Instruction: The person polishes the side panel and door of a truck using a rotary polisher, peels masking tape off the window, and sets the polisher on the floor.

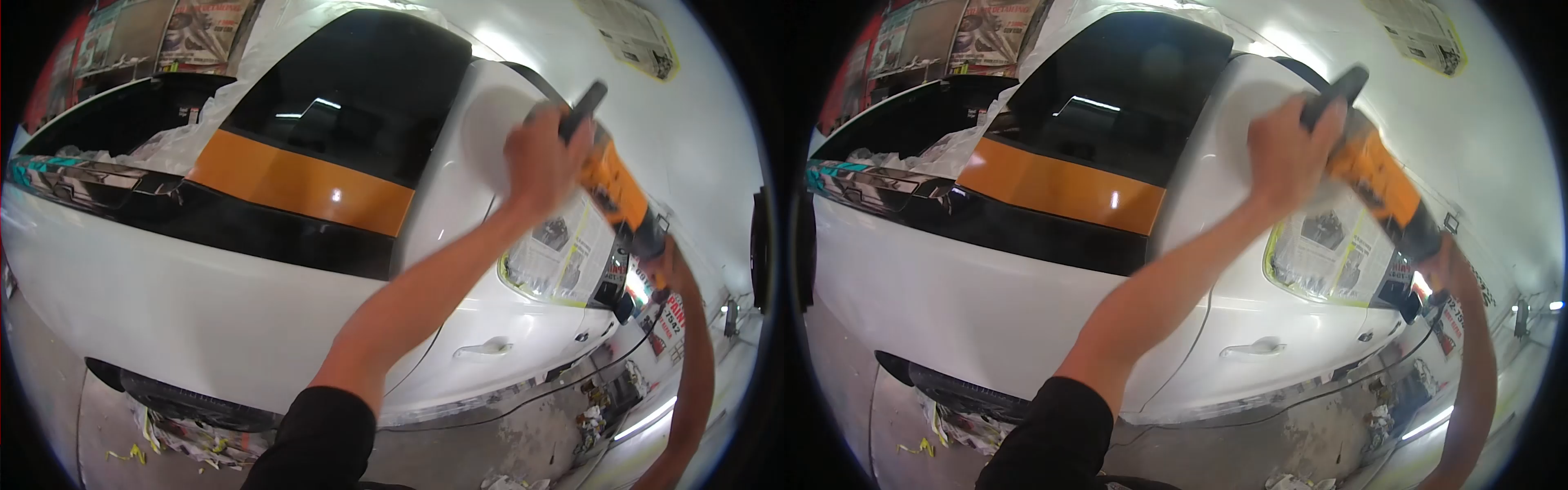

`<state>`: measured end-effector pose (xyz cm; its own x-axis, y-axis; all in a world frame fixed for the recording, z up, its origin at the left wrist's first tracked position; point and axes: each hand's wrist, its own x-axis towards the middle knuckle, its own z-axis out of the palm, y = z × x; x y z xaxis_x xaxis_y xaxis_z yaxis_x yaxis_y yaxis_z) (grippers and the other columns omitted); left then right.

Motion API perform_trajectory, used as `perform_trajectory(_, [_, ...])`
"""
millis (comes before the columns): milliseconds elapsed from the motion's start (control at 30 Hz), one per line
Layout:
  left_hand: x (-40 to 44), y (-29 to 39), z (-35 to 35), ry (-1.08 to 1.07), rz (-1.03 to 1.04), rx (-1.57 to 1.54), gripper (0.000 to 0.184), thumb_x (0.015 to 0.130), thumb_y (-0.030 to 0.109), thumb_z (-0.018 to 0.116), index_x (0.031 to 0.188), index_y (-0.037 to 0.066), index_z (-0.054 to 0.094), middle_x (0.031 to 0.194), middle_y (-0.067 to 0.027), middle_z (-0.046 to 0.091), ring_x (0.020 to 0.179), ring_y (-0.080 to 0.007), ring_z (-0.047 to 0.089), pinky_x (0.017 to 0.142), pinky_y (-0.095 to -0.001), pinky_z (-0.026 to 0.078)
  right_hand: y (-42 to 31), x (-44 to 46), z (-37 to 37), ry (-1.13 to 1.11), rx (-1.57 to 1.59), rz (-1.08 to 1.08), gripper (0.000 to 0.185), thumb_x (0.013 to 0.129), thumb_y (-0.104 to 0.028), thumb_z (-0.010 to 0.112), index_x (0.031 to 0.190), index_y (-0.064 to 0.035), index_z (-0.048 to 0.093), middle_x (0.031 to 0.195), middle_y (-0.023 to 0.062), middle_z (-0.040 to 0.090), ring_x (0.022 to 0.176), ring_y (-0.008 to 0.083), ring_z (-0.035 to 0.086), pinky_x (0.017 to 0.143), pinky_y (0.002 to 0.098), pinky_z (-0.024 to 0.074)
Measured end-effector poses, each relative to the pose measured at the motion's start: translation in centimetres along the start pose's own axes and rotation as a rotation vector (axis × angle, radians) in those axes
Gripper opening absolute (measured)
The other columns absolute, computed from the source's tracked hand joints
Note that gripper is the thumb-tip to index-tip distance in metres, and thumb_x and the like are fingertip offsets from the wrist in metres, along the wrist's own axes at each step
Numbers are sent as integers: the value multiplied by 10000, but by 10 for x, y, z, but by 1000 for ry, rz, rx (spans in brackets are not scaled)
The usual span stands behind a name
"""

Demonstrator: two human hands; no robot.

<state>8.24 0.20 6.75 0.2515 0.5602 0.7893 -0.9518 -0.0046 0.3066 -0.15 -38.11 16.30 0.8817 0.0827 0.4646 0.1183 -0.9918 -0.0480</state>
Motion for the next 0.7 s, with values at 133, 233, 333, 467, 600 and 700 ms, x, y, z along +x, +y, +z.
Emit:
perform_trajectory(133, [-111,27,-48,-220,-183,-87,358,933,316,711,847,-18,618,607,-163,606,518,-171,608,499,-330,453,-27,-89,59,-158,82,139,491,821,-137,754,1158,49,449,668,104,612,539,194,617,514,329,501])
perform_trajectory(233, [-126,26,-43,-267,-185,-71,371,928,327,717,829,-17,619,612,-156,608,504,-171,594,491,-335,449,-27,-114,91,-77,189,203,482,789,-67,766,1133,70,457,678,89,602,534,190,610,504,325,486])
perform_trajectory(333, [-94,9,-14,-266,-72,75,385,915,362,711,825,-3,627,636,-172,626,533,-269,619,523,-388,475,-17,-90,92,-46,335,190,463,736,-108,783,1075,83,532,747,116,647,554,165,617,484,313,478])
perform_trajectory(467, [6,-3,37,-269,88,163,455,880,449,689,823,-3,677,697,-197,669,627,-371,654,629,-459,506,-11,-26,78,-73,320,-54,509,1067,-449,334,959,24,491,615,77,599,506,149,589,493,282,478])
perform_trajectory(600, [70,-26,60,-251,152,216,479,870,443,695,753,-21,710,644,-131,648,581,-224,598,590,-364,472,-41,7,83,-32,441,-151,584,1066,-506,307,910,23,500,613,73,594,497,148,581,503,275,482])
perform_trajectory(700, [61,-7,49,-303,96,280,464,862,424,712,763,-30,712,632,-100,649,585,-172,584,596,-341,471,-49,-15,96,-14,690,-78,613,1025,-506,415,819,56,549,652,116,623,497,152,574,480,287,473])
